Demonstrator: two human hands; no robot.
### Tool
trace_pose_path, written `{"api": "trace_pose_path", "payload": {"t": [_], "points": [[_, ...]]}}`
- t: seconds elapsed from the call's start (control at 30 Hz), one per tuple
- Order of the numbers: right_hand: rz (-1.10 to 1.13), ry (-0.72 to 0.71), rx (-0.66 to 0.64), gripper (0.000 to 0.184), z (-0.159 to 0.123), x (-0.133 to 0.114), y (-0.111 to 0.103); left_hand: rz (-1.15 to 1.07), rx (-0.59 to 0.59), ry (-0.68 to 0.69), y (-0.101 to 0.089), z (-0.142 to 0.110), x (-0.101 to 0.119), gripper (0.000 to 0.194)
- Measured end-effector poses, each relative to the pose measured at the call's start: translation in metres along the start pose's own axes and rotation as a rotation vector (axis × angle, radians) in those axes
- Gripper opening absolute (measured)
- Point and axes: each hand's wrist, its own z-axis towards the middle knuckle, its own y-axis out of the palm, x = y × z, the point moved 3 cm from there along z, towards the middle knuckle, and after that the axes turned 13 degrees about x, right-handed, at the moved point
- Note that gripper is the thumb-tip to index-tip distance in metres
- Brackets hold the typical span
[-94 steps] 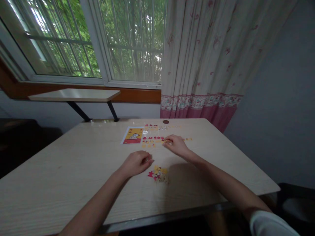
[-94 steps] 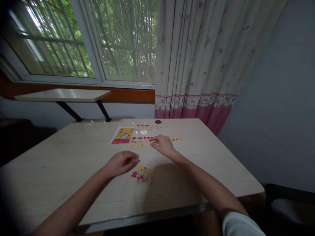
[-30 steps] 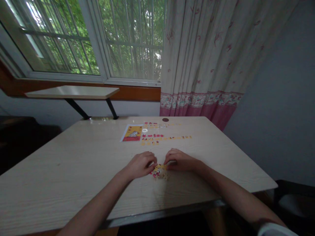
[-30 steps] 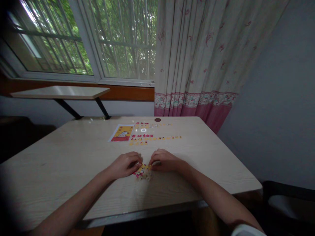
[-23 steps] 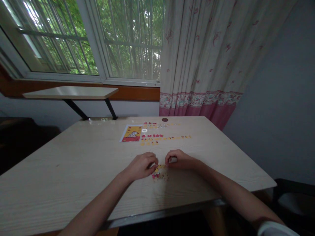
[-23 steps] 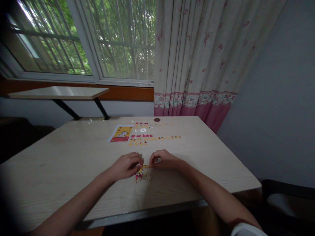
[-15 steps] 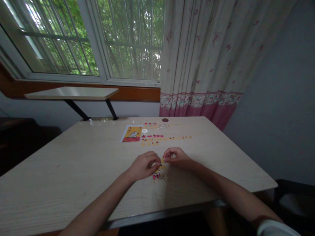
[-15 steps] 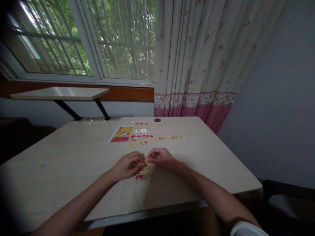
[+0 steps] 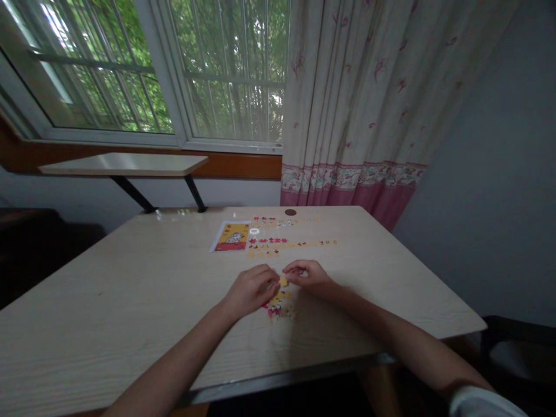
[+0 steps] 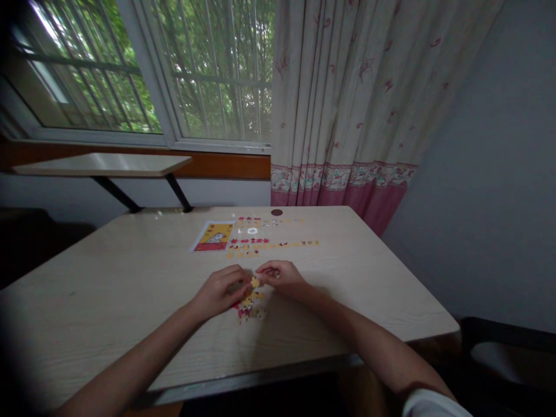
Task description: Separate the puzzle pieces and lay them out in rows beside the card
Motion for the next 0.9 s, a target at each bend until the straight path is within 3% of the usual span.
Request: {"api": "trace_pose_path", "payload": {"t": [0.13,0.3,0.67,0.77,0.9], "points": [[-0.190,-0.249,0.140,0.017,-0.001,-0.008,-0.009,-0.011,0.060,-0.021,-0.003,0.000,-0.005,0.014],[-0.363,-0.480,0.155,0.010,-0.004,-0.010,-0.008,-0.026,0.064,-0.031,-0.003,-0.001,-0.008,0.012],[-0.416,-0.635,0.205,0.007,-0.006,-0.014,-0.007,-0.019,0.058,-0.029,-0.003,0.000,-0.007,0.013],[-0.434,-0.678,0.308,0.008,-0.003,-0.016,-0.021,-0.005,0.045,-0.034,-0.005,0.000,-0.008,0.014],[-0.451,-0.652,0.539,0.010,0.003,-0.018,-0.049,0.019,-0.046,-0.022,-0.003,-0.001,-0.011,0.016]]}}
